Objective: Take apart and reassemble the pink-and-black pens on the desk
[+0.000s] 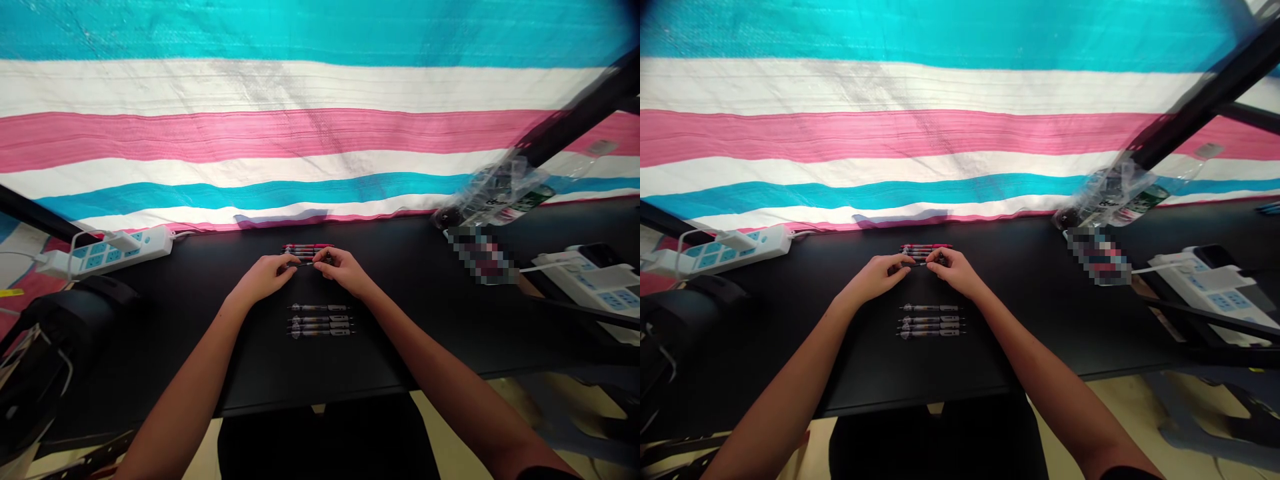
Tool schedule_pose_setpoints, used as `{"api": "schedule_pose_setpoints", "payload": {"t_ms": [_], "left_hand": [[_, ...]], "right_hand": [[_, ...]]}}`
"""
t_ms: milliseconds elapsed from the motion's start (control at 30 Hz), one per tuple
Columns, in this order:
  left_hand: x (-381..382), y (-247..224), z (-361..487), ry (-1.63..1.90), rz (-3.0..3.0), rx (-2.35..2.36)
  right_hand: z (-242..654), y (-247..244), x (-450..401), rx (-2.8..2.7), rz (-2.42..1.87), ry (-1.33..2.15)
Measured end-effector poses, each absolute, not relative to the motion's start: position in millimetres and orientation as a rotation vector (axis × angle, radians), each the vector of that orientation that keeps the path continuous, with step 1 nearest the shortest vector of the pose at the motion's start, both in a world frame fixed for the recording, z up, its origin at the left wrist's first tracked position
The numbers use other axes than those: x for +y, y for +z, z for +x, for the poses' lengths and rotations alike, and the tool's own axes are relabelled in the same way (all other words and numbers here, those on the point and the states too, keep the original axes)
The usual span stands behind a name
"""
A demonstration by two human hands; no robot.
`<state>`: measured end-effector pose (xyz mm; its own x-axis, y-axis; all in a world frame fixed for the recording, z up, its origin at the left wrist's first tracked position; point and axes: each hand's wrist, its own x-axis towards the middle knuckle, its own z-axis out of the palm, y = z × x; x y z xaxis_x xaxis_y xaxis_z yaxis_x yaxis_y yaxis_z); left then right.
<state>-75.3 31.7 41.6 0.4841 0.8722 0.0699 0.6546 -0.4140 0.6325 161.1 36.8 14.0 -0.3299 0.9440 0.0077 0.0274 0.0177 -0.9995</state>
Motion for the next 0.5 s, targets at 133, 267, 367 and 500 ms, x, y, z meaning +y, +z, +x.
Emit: {"api": "schedule_pose_setpoints", "payload": {"t_ms": [133, 267, 367, 500], "left_hand": [[32.1, 38.5, -76.4, 0.598, 2.209, 1.251], [32.8, 39.9, -76.2, 0.616, 2.252, 1.248], [33.1, 41.9, -75.9, 0.594, 2.260, 1.239], [33.4, 41.1, -77.3, 0.552, 2.227, 1.263]], "right_hand": [[161.6, 16.4, 37.4, -1.333, -0.957, 1.505], [161.9, 18.9, 37.5, -1.234, -0.921, 1.560], [161.2, 19.0, 37.4, -1.219, -0.925, 1.600], [161.4, 16.5, 38.2, -1.234, -0.954, 1.626]]}}
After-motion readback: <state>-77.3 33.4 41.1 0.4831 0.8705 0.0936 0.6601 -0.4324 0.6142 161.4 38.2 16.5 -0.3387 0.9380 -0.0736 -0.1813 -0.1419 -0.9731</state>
